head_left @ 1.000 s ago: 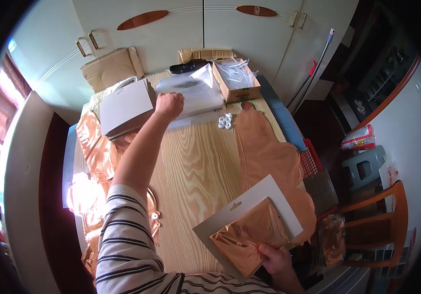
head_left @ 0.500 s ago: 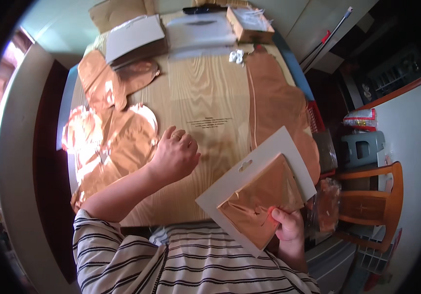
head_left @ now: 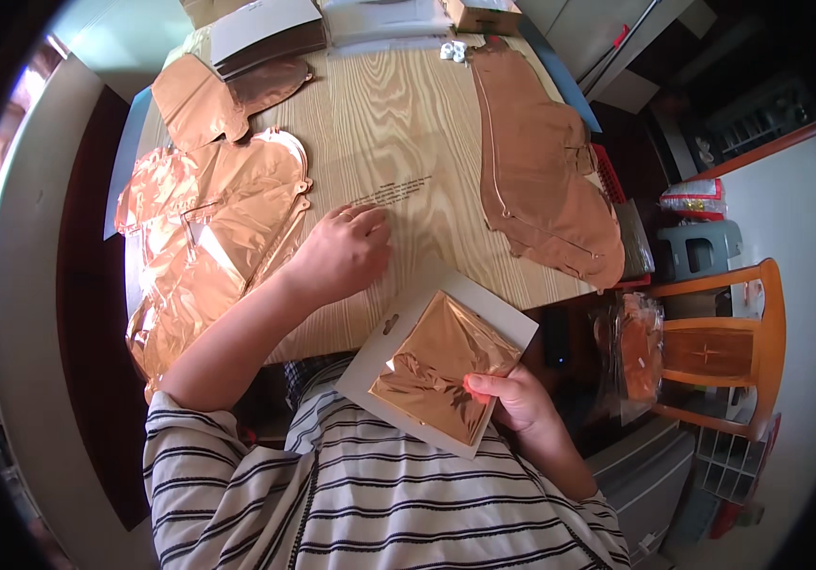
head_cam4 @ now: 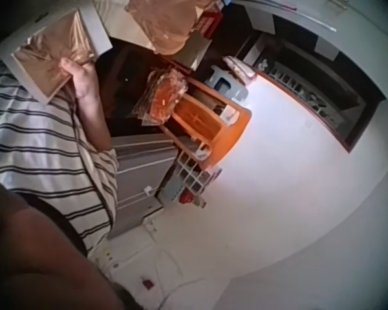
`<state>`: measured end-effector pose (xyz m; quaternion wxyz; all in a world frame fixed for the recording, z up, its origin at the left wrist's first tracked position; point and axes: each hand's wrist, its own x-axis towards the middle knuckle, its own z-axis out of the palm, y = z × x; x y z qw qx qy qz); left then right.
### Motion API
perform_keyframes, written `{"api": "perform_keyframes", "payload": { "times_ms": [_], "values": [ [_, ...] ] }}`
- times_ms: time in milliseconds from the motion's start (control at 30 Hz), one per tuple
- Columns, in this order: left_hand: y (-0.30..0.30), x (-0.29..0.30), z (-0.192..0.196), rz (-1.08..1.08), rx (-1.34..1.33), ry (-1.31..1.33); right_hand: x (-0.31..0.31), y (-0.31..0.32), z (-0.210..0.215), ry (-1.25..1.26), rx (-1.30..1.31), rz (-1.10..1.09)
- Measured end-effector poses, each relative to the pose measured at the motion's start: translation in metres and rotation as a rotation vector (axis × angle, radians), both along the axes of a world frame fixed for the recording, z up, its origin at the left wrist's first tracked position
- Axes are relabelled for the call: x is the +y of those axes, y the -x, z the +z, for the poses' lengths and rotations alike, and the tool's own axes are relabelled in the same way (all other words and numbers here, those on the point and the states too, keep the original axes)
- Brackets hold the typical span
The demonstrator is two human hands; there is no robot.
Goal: Folding foil balloons and placing them into plastic packaging sleeves with cardboard backings.
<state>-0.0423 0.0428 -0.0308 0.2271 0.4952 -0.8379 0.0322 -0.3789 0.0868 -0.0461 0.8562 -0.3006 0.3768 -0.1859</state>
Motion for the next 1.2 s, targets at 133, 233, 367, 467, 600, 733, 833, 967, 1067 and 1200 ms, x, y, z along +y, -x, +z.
{"api": "perform_keyframes", "payload": {
  "times_ms": [133,233,367,467,600,733,833,967,1067,1200],
  "values": [
    [0.009,0.009,0.004,0.07,0.074,-0.007,0.005,-0.004,0.014,-0.015,-0.006,-0.03],
    [0.018,0.012,0.009,0.039,0.096,-0.05,0.006,-0.004,0.009,-0.092,-0.044,-0.007],
    [0.015,0.005,0.003,0.113,0.102,-0.121,-0.002,0.001,-0.007,-0.121,-0.018,0.01],
    [0.011,0.002,0.001,0.102,0.084,-0.178,-0.006,-0.008,0.015,-0.085,-0.054,-0.075],
    [0.009,-0.005,-0.006,0.099,0.087,-0.143,-0.015,0.002,-0.004,-0.069,-0.078,-0.034],
    [0.011,-0.002,0.0,0.094,0.199,-0.187,-0.014,-0.003,0.004,-0.124,-0.021,0.016],
    [0.008,-0.002,0.0,0.092,0.188,-0.181,-0.012,-0.007,-0.003,-0.152,-0.037,0.02],
    [0.002,-0.005,-0.011,0.073,0.057,-0.107,-0.011,-0.017,0.011,-0.124,0.0,-0.024],
    [0.002,-0.005,-0.015,0.039,0.001,-0.046,-0.016,-0.012,-0.002,-0.098,-0.041,-0.014],
    [0.006,-0.001,-0.01,0.073,0.131,-0.018,-0.021,-0.021,0.012,-0.008,0.0,-0.07]
  ]
}}
